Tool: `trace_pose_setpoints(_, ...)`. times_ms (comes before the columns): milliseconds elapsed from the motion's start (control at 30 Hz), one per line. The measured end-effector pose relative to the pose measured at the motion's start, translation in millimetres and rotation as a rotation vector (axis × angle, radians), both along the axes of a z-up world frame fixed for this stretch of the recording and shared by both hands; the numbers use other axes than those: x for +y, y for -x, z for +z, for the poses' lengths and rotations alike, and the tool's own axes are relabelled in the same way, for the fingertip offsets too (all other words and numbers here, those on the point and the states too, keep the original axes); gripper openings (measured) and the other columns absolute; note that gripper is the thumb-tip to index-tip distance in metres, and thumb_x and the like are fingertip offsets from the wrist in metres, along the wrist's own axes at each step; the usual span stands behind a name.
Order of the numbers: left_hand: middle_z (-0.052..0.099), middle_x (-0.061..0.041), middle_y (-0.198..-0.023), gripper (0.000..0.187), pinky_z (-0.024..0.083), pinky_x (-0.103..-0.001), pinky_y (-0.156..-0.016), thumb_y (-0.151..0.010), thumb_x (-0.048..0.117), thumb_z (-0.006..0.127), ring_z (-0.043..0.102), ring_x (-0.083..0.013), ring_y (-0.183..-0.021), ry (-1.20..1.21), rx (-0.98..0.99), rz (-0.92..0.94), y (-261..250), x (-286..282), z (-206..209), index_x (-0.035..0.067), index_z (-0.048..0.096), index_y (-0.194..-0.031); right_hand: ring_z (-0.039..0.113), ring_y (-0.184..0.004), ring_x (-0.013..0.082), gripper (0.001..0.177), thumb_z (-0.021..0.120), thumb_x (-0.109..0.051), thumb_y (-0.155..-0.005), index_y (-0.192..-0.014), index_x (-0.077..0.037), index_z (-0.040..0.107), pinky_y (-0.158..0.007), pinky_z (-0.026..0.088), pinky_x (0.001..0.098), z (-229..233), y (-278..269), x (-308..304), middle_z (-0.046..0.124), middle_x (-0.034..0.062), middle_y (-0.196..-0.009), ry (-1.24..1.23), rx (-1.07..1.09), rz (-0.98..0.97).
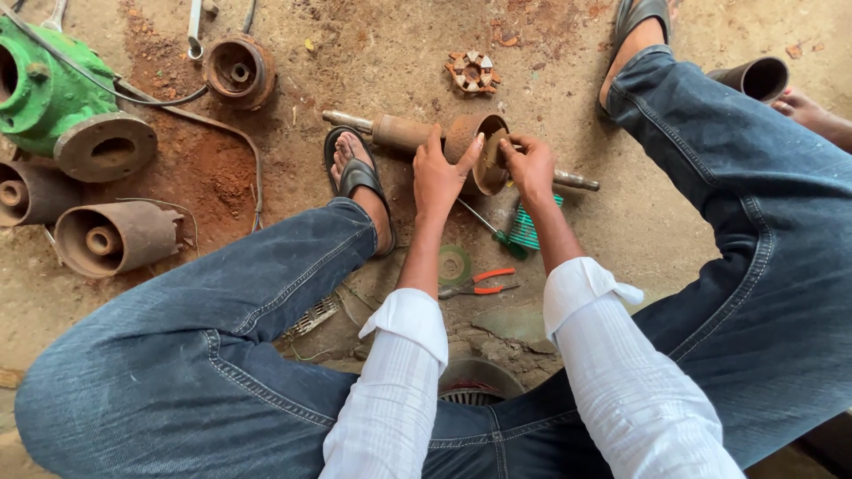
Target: The person sits on the floor and cleans the inside of a cylindrical metal part using a small brush and a green can. They repeatedly scrub the interior surface and occasionally pause to inspect the part.
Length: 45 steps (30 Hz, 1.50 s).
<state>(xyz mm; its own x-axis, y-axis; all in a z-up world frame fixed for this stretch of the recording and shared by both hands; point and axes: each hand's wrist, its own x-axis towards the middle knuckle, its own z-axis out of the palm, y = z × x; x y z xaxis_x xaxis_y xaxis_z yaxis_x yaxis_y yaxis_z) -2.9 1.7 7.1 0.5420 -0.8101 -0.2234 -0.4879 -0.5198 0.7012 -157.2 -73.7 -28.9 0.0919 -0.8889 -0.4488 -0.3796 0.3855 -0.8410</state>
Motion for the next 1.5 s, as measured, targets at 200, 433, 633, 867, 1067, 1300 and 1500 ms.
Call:
trace_pose_setpoints(200, 0.056, -0.027, -0.135, 0.105, 0.050, -0.051, -0.101, -0.082, 0.081, 0.059, 0.054, -0.0429, -0.129, -0.007, 0.007, 0.035, 3, -3, -1, 0.003, 0.046, -0.151, 0.070, -0.076, 0.0110, 0.026, 0.075, -0.021, -0.093, -0.113, -0.005, 0.079, -0.068, 0.055, 0.0263, 11, -8, 0, 0.079, 0.0070, -0.092, -0.018, -0.052, 0.101)
trace_pose_setpoints(433, 0.051, -0.026, -0.139, 0.112, 0.050, -0.054, -0.100, -0.079, 0.087, 0.053, 0.052, -0.0412, -0.133, -0.083, 0.052, 0.027, 2, -5, -2, 0.006, 0.039, -0.155, 0.073, -0.074, 0.0117, 0.036, 0.070, -0.030, -0.093, -0.119, -0.004, 0.073, -0.068, 0.057, 0.0288, 21, -11, 5, 0.076, 0.0060, -0.087, -0.158, 0.000, 0.309)
trace_pose_setpoints(633, 0.051, -0.027, -0.139, 0.113, 0.050, -0.055, -0.100, -0.080, 0.087, 0.053, 0.050, -0.0435, -0.134, -0.071, 0.039, 0.019, 2, -1, -2, 0.006, 0.038, -0.156, 0.066, -0.075, 0.0100, 0.048, 0.056, -0.043, -0.100, -0.117, -0.001, 0.071, -0.067, 0.052, 0.0285, 8, -8, 9, 0.072, 0.0041, -0.082, -0.192, -0.038, 0.393)
trace_pose_setpoints(867, 0.048, -0.028, -0.143, 0.114, 0.051, -0.056, -0.098, -0.077, 0.087, 0.054, 0.049, -0.0450, -0.134, -0.111, 0.088, 0.009, 1, -1, -3, 0.008, 0.035, -0.157, 0.066, -0.075, 0.0119, 0.057, 0.052, -0.048, -0.104, -0.109, 0.006, 0.071, -0.068, 0.052, 0.0308, -9, -5, 7, 0.070, 0.0063, -0.084, -0.188, -0.021, 0.366)
trace_pose_setpoints(1067, 0.045, -0.028, -0.147, 0.113, 0.049, -0.056, -0.099, -0.073, 0.082, 0.064, 0.047, -0.0461, -0.135, -0.128, 0.179, 0.015, -5, 2, -2, 0.009, 0.037, -0.155, 0.065, -0.074, 0.0155, 0.052, 0.056, -0.044, -0.103, -0.112, 0.004, 0.073, -0.068, 0.052, 0.0321, -18, -2, 6, 0.073, 0.0097, -0.086, -0.095, 0.089, 0.427)
trace_pose_setpoints(1300, 0.057, -0.030, -0.138, 0.109, 0.050, -0.048, -0.101, -0.070, 0.065, 0.082, 0.057, -0.0440, -0.128, 0.089, 0.235, 0.047, -9, 22, -15, 0.002, 0.043, -0.150, 0.070, -0.078, 0.0196, 0.046, 0.055, -0.042, -0.105, -0.111, 0.000, 0.073, -0.070, 0.054, 0.0330, -43, 6, -1, 0.075, 0.0103, -0.092, -0.223, -0.186, 0.173)
trace_pose_setpoints(1500, 0.057, -0.029, -0.141, 0.112, 0.050, -0.047, -0.102, -0.067, 0.061, 0.085, 0.056, -0.0422, -0.130, 0.052, 0.179, 0.079, -7, 34, -22, 0.000, 0.041, -0.150, 0.070, -0.086, 0.0206, 0.041, 0.053, -0.042, -0.104, -0.115, -0.004, 0.065, -0.076, 0.059, 0.0338, -42, -6, -7, 0.075, 0.0091, -0.103, -0.484, -0.502, -0.086)
